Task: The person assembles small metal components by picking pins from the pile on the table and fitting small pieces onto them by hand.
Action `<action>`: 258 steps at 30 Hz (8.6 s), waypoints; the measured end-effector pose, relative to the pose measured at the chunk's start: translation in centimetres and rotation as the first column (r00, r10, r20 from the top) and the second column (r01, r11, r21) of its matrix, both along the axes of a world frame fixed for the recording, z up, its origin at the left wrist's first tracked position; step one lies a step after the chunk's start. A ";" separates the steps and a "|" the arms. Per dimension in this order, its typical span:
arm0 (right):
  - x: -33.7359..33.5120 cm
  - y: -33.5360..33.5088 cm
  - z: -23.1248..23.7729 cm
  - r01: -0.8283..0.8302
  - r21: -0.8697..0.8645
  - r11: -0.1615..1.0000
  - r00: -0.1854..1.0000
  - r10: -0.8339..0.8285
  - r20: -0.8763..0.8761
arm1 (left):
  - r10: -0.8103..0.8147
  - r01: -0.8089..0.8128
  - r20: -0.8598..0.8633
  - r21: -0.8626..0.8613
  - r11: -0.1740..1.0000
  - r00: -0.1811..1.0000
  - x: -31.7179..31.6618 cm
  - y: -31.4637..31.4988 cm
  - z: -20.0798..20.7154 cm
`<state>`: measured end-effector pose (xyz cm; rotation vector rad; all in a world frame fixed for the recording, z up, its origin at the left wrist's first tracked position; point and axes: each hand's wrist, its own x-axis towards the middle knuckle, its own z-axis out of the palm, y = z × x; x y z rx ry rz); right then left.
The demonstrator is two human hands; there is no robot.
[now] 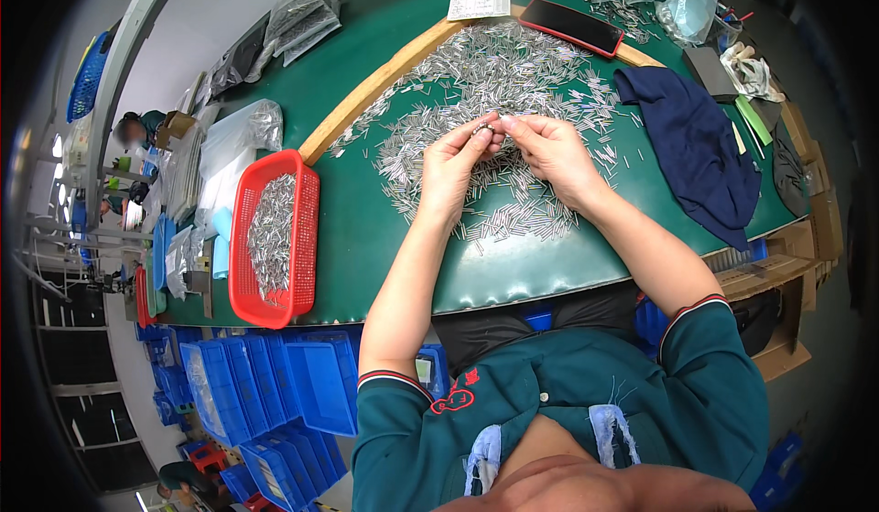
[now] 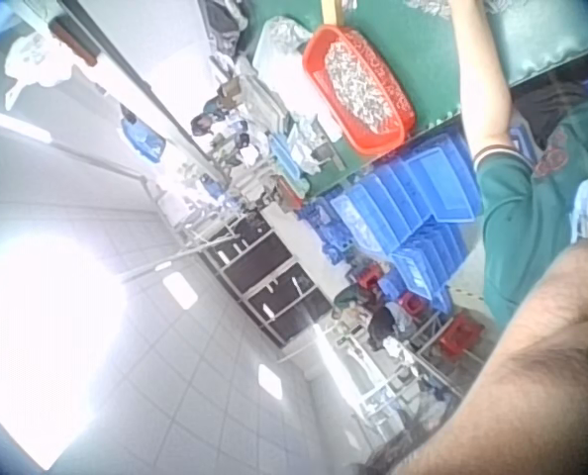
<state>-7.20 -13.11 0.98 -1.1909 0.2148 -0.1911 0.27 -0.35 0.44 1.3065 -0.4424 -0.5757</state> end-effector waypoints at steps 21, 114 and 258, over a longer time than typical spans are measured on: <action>0.7 -2.0 -1.4 -0.197 0.716 0.670 0.911 0.394 -0.118 | 0.031 -0.085 0.464 0.096 0.992 0.886 -0.8 -0.2 -0.5; 0.7 -2.1 -2.1 -0.343 0.892 0.293 0.816 0.564 0.129 | 0.017 -0.390 0.915 0.155 0.908 0.403 -1.4 0.1 1.0; 2.6 -4.9 -1.9 -0.013 0.822 0.569 0.999 0.047 -0.017 | 0.014 0.174 -0.388 0.446 0.878 0.922 7.9 0.4 1.9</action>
